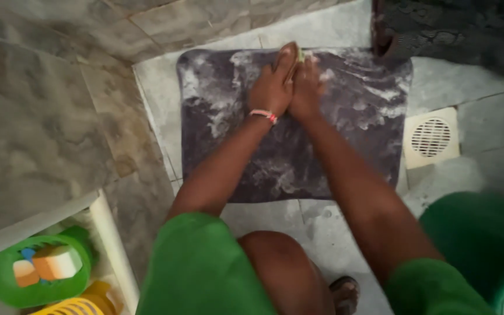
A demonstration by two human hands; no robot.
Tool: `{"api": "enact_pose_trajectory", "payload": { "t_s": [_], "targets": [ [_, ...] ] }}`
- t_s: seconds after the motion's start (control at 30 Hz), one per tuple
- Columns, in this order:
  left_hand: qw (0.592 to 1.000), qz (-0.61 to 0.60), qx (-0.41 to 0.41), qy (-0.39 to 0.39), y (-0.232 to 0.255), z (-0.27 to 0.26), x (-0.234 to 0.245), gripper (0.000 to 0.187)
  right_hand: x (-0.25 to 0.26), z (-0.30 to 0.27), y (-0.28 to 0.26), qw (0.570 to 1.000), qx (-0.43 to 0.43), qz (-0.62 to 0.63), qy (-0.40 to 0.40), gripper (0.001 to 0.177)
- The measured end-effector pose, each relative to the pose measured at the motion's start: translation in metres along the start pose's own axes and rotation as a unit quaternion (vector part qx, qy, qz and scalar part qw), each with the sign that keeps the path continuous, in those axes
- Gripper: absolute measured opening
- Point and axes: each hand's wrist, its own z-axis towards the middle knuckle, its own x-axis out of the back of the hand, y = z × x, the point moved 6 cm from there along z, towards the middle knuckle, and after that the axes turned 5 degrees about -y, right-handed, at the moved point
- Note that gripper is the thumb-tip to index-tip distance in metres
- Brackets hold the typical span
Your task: Scrubbing a floor mat with a brush and soapy water in a bathroom environment.
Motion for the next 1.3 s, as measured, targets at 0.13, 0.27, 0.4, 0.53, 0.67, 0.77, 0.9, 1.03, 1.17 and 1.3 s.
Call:
{"api": "enact_pose_trajectory", "payload": {
  "t_s": [0.13,0.27,0.4,0.53,0.67,0.77,0.9,1.03,1.17,1.3],
  "targets": [
    [0.99,0.045,-0.124,0.044,-0.025,-0.021,0.024,0.067,0.023,-0.031,-0.062,0.989,0.119,0.077,0.037,0.065],
    [0.994,0.108,0.006,0.006,-0.098,-0.043,0.088,0.062,0.044,-0.048,-0.065,0.991,0.118,0.02,0.066,0.057],
    [0.991,0.081,0.043,0.102,-0.102,-0.039,0.084,0.066,0.063,-0.045,-0.079,0.989,0.13,0.02,0.067,0.056],
    [0.991,0.092,0.038,0.091,-0.05,-0.021,0.053,0.073,0.065,-0.035,-0.087,0.986,0.161,0.022,0.039,0.075],
    [0.99,0.119,-0.025,0.069,-0.099,-0.031,0.064,0.073,0.053,-0.039,-0.092,0.966,0.257,0.008,-0.018,0.066],
    [0.983,0.087,0.119,0.11,-0.14,-0.06,0.087,0.076,0.061,-0.04,-0.094,0.969,0.241,0.039,-0.029,0.064],
    [0.968,0.052,0.171,0.174,-0.155,-0.044,0.073,0.077,0.062,-0.046,-0.098,0.964,0.262,0.043,-0.023,0.07],
    [0.973,0.092,0.141,0.158,-0.141,-0.106,0.06,0.071,0.058,-0.056,-0.099,0.967,0.247,0.01,-0.059,0.091],
    [0.979,0.061,0.189,0.055,-0.116,-0.215,0.034,0.079,0.044,-0.069,-0.113,0.983,0.168,-0.072,-0.002,0.086],
    [0.972,0.087,0.193,0.1,-0.133,-0.163,0.056,0.076,-0.002,-0.145,-0.143,0.929,0.286,-0.232,0.033,0.07]
  ]
}}
